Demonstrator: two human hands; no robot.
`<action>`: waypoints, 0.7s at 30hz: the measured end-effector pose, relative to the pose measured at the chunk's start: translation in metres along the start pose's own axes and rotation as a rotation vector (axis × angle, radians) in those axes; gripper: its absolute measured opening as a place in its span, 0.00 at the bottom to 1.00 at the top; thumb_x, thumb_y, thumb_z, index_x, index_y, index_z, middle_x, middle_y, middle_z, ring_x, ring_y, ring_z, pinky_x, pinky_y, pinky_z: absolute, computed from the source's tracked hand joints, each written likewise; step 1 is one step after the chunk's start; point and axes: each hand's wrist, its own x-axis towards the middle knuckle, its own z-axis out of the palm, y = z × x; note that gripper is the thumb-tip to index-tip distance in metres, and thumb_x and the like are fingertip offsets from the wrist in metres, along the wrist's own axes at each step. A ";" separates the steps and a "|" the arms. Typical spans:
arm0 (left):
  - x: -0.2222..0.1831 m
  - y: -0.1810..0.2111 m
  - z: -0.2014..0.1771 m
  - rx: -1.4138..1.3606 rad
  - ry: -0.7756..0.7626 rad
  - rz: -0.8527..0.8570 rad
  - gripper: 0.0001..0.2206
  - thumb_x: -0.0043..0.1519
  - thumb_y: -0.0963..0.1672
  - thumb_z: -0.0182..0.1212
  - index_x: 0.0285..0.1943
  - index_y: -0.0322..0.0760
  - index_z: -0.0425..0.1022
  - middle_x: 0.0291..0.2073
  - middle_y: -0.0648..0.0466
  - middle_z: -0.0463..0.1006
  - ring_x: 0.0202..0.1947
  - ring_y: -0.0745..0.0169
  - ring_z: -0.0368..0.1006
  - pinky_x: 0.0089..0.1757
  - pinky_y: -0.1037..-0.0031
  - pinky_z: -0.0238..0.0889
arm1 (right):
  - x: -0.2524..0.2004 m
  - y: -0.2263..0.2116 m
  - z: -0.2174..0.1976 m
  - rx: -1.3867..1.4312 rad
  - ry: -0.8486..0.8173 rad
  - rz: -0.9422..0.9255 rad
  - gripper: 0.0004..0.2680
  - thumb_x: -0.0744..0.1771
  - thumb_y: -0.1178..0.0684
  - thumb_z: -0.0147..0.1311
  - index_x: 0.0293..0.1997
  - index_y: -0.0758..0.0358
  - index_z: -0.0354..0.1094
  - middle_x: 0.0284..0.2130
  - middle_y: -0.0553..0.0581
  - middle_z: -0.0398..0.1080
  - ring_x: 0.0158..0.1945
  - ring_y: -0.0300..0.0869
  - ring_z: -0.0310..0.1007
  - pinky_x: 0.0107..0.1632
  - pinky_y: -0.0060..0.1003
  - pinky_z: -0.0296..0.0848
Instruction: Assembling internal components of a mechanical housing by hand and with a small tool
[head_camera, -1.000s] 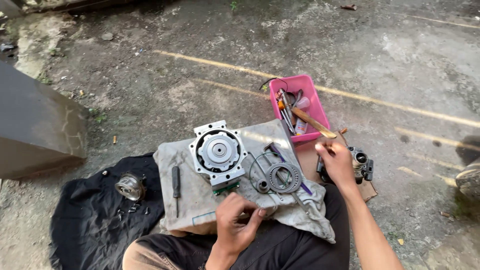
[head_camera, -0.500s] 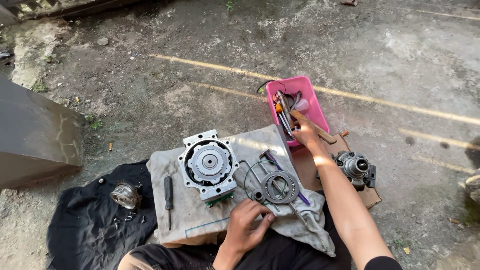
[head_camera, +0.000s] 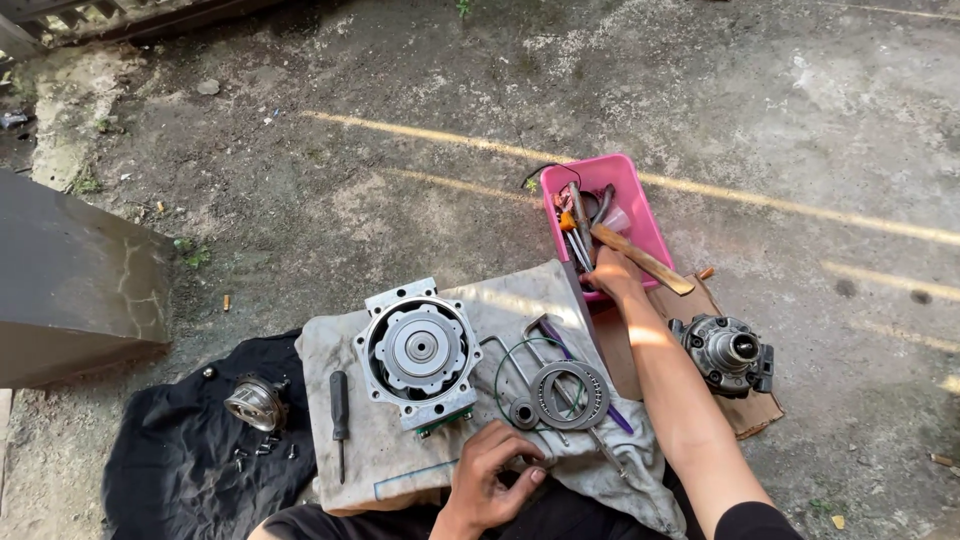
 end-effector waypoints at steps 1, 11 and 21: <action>0.000 0.000 0.000 0.001 0.000 -0.004 0.06 0.52 0.43 0.65 0.34 0.35 0.79 0.27 0.54 0.77 0.30 0.59 0.68 0.34 0.72 0.62 | 0.001 -0.001 0.002 0.001 -0.004 0.000 0.19 0.61 0.44 0.68 0.47 0.72 0.74 0.43 0.69 0.77 0.47 0.59 0.78 0.52 0.48 0.73; -0.003 -0.008 -0.001 -0.112 0.009 0.006 0.08 0.56 0.45 0.62 0.32 0.34 0.77 0.26 0.52 0.76 0.30 0.58 0.67 0.37 0.70 0.60 | -0.015 -0.012 -0.007 0.016 0.110 -0.021 0.09 0.62 0.56 0.60 0.45 0.58 0.76 0.41 0.62 0.78 0.49 0.58 0.76 0.52 0.52 0.72; -0.007 0.011 -0.021 -0.068 0.174 0.248 0.14 0.60 0.49 0.59 0.30 0.35 0.79 0.26 0.53 0.79 0.29 0.59 0.70 0.37 0.71 0.66 | 0.005 -0.005 -0.002 0.001 0.015 0.046 0.11 0.59 0.57 0.68 0.43 0.67 0.79 0.43 0.63 0.78 0.50 0.56 0.77 0.54 0.48 0.73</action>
